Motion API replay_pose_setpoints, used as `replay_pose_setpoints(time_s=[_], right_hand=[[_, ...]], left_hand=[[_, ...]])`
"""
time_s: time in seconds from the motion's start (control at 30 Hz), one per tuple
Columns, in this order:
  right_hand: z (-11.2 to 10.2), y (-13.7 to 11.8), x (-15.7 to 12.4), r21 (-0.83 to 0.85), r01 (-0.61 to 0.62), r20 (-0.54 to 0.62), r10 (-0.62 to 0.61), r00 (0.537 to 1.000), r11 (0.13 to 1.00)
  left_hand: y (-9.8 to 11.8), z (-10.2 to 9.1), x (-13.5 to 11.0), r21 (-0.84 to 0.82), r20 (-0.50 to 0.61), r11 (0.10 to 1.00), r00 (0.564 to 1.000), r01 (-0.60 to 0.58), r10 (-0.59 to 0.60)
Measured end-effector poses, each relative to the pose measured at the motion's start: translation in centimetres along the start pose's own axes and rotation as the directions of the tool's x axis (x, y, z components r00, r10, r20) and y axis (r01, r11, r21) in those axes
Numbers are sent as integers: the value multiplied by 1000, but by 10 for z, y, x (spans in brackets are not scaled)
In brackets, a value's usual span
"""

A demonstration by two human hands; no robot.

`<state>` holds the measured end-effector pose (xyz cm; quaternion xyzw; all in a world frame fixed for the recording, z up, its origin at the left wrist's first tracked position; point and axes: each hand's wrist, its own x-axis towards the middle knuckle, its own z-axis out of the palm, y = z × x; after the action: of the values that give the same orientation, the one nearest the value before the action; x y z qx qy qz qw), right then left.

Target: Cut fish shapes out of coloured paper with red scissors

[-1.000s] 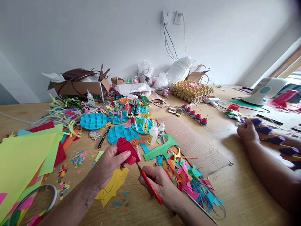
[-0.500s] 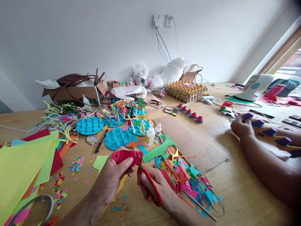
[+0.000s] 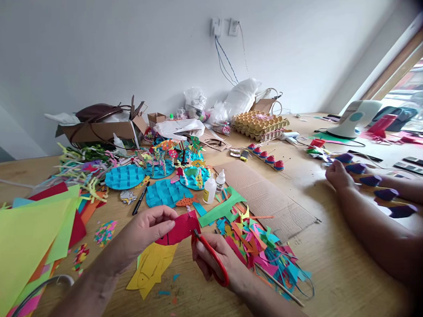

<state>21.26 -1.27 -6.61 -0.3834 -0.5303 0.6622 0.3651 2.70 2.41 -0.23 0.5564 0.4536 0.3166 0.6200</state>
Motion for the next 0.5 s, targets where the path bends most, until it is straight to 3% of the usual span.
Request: replay_pose_setpoints(time_s=[0.1, 0.5], right_hand=[[1, 3, 2, 15, -22, 13, 22, 1000, 1000], [0, 6, 1, -3, 19, 89, -19, 996, 1000]], left_hand=[[-2, 7, 3, 69, 28, 997, 999, 26, -28], [-10, 14, 4, 33, 5, 999, 999, -37, 37]])
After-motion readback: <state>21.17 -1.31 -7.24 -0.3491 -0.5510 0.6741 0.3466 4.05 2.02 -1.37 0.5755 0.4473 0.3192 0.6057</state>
